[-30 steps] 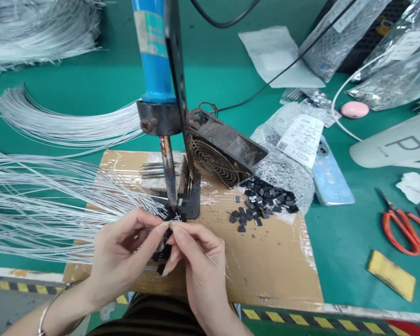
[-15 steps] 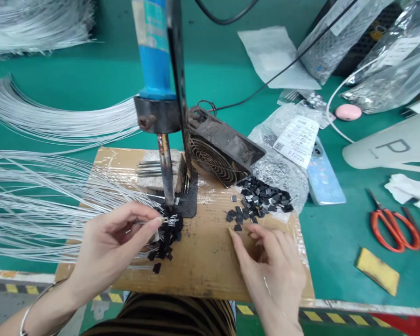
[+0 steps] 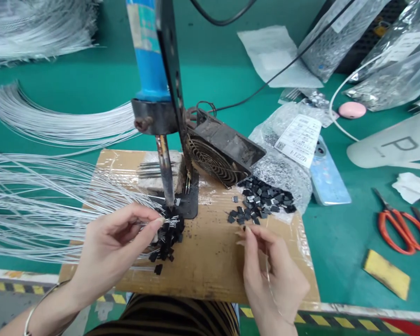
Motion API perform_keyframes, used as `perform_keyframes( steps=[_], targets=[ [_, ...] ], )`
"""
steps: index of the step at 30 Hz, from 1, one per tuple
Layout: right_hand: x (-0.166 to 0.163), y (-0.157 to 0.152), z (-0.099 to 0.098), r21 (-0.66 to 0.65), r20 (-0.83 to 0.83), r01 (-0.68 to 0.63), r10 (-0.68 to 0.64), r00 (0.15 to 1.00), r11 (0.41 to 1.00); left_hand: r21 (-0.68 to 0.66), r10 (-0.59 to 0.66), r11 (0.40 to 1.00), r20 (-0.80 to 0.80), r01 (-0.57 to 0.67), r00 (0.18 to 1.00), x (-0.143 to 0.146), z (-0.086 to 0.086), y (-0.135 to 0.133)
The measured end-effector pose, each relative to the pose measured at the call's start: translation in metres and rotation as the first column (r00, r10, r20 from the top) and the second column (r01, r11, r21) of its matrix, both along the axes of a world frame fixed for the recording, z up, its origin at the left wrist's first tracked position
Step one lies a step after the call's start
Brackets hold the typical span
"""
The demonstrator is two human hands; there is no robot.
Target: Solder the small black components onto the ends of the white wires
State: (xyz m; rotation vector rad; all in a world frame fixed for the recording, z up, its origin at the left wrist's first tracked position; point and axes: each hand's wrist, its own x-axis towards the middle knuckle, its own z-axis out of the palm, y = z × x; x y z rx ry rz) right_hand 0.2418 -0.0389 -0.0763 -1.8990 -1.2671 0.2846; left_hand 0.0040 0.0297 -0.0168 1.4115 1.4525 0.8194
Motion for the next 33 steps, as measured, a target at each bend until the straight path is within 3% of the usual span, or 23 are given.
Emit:
perform_keyframes(
  steps=[3, 6, 10, 19, 33],
  targets=[
    [-0.015, 0.007, 0.011, 0.038, -0.394, 0.065, -0.044, 0.918, 0.997, -0.014, -0.002, 1.0, -0.012, 0.002, 1.0, 0.0, 0.0, 0.0],
    [-0.03, 0.018, 0.022, 0.07, -0.507, 0.016, 0.022, 0.862, 0.997, -0.04, -0.007, 0.999, -0.015, 0.006, 1.0, -0.001, 0.0, -0.001],
    [-0.046, 0.028, 0.031, 0.11, -0.625, -0.144, 0.181, 0.76, 0.983, -0.049, -0.013, 0.999, 0.023, 0.015, 1.0, -0.005, -0.002, -0.001],
    [-0.076, 0.038, 0.038, 0.086, -0.769, -0.294, 0.252, 0.588, 0.952, -0.122, -0.052, 0.988, 0.334, 0.098, 0.941, -0.004, 0.002, 0.003],
    [-0.079, 0.034, 0.033, 0.103, -0.763, -0.317, 0.279, 0.583, 0.943, -0.121, -0.054, 0.988, 0.296, 0.094, 0.954, 0.0, 0.009, 0.007]
  ],
)
